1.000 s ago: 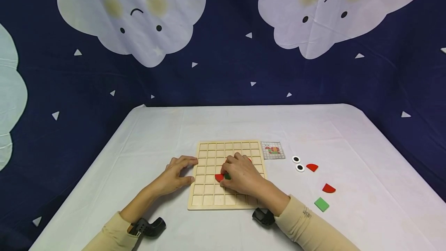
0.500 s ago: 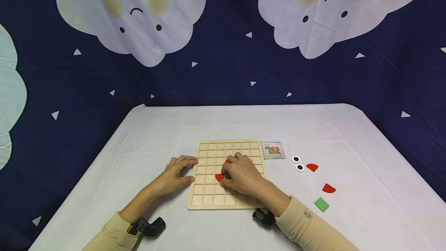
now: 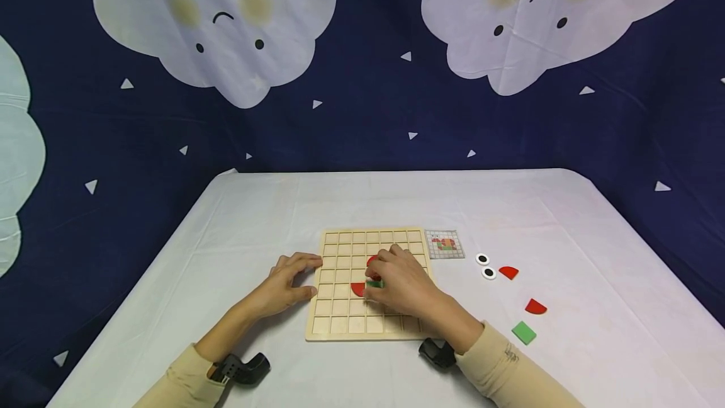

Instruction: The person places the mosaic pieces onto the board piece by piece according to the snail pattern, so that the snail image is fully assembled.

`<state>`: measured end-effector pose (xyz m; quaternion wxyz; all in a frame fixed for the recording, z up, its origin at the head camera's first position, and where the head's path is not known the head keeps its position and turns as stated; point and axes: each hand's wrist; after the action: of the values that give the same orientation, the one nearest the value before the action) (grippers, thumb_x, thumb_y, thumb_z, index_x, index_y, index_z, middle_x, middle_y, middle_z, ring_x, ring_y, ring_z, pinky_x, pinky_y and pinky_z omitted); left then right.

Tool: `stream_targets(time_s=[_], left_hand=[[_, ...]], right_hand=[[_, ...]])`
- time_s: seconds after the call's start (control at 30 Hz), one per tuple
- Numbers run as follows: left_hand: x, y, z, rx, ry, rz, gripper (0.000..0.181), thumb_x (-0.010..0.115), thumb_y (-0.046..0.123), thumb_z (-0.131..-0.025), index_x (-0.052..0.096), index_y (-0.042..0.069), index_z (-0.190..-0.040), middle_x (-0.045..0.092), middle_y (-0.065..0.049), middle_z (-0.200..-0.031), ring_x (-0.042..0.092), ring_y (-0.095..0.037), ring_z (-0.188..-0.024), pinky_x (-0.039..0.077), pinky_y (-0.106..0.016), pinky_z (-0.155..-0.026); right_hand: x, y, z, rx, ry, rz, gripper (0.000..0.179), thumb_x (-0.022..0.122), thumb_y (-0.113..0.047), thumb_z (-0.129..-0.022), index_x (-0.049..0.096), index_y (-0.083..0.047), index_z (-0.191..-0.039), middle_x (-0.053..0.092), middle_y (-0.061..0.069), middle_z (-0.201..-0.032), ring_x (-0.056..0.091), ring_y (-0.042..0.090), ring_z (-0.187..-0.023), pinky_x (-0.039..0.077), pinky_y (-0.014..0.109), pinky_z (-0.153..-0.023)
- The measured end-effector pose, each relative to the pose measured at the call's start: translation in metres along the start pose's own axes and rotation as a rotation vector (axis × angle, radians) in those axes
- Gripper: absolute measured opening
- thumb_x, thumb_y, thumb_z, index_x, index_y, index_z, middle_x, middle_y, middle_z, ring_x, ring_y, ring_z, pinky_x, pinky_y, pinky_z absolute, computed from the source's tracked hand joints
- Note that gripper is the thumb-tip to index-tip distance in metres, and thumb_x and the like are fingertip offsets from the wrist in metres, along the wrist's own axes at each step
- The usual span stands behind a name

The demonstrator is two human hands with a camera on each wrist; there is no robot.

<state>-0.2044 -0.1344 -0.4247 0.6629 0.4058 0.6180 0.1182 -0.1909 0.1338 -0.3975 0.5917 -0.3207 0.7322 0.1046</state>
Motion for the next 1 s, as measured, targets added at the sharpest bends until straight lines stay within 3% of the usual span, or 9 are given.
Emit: stream_targets(time_s=[0.17, 0.33, 0.43, 0.57, 0.73, 0.83, 1.0], left_hand=[[0.0, 0.001, -0.001, 0.004, 0.005, -0.011, 0.049, 0.071, 0.014, -0.079, 0.058, 0.009, -0.126, 0.052, 0.001, -0.135, 0.038, -0.016, -0.104, 0.024, -0.035, -0.084], [-0.001, 0.002, -0.001, -0.002, 0.001, -0.012, 0.049, 0.071, 0.014, -0.08, 0.058, 0.01, -0.127, 0.052, 0.001, -0.135, 0.038, -0.016, -0.105, 0.024, -0.035, -0.085], [-0.001, 0.002, 0.0, -0.009, -0.001, -0.008, 0.049, 0.071, 0.014, -0.08, 0.058, 0.01, -0.127, 0.052, 0.001, -0.135, 0.038, -0.016, -0.104, 0.024, -0.036, -0.086], [-0.001, 0.001, 0.0, -0.015, -0.008, 0.0, 0.05, 0.071, 0.014, -0.08, 0.058, 0.01, -0.127, 0.052, 0.002, -0.135, 0.037, -0.015, -0.104, 0.024, -0.035, -0.086], [-0.001, 0.001, 0.0, -0.006, -0.01, 0.003, 0.05, 0.071, 0.014, -0.08, 0.057, 0.009, -0.128, 0.051, 0.001, -0.136, 0.038, -0.016, -0.105, 0.023, -0.035, -0.085], [-0.001, 0.002, 0.0, -0.001, -0.01, -0.002, 0.05, 0.071, 0.014, -0.08, 0.057, 0.009, -0.128, 0.051, 0.001, -0.136, 0.038, -0.017, -0.106, 0.024, -0.036, -0.085], [0.0, 0.002, 0.0, -0.005, -0.008, -0.004, 0.05, 0.071, 0.015, -0.08, 0.057, 0.01, -0.128, 0.051, 0.0, -0.135, 0.038, -0.016, -0.106, 0.024, -0.036, -0.085]], right_hand=[[-0.017, 0.018, 0.022, 0.074, 0.033, -0.008, 0.026, 0.079, -0.033, -0.072, 0.072, -0.017, -0.092, 0.062, -0.007, -0.087, 0.047, 0.012, -0.084, 0.04, 0.03, -0.076], [-0.037, 0.041, 0.059, 0.168, 0.075, 0.026, 0.026, 0.078, -0.031, -0.073, 0.071, -0.017, -0.094, 0.065, -0.006, -0.093, 0.052, 0.018, -0.094, 0.044, 0.039, -0.082], [-0.046, 0.052, 0.084, 0.22, 0.098, 0.059, 0.026, 0.079, -0.032, -0.072, 0.07, -0.019, -0.093, 0.064, -0.008, -0.093, 0.049, 0.013, -0.088, 0.042, 0.035, -0.075], [-0.053, 0.064, 0.114, 0.251, 0.147, 0.085, 0.028, 0.081, -0.032, -0.068, 0.069, -0.021, -0.091, 0.062, -0.009, -0.09, 0.051, 0.015, -0.09, 0.04, 0.038, -0.076], [-0.055, 0.074, 0.142, 0.28, 0.209, 0.142, 0.031, 0.084, -0.032, -0.062, 0.07, -0.022, -0.089, 0.062, -0.011, -0.088, 0.047, 0.009, -0.084, 0.038, 0.032, -0.071], [-0.056, 0.08, 0.155, 0.32, 0.205, 0.163, 0.031, 0.085, -0.033, -0.061, 0.07, -0.022, -0.087, 0.061, -0.013, -0.085, 0.043, 0.004, -0.078, 0.036, 0.028, -0.067], [-0.058, 0.088, 0.173, 0.39, 0.147, 0.178, 0.032, 0.085, -0.035, -0.06, 0.07, -0.021, -0.086, 0.06, -0.012, -0.084, 0.048, 0.012, -0.079, 0.036, 0.032, -0.067]])
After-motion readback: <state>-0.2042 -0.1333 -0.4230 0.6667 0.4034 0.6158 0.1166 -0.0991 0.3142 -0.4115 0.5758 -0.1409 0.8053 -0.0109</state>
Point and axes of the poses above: each hand's wrist, its own z-axis away from the middle knuckle, its own x-axis out of the palm, y = z × x
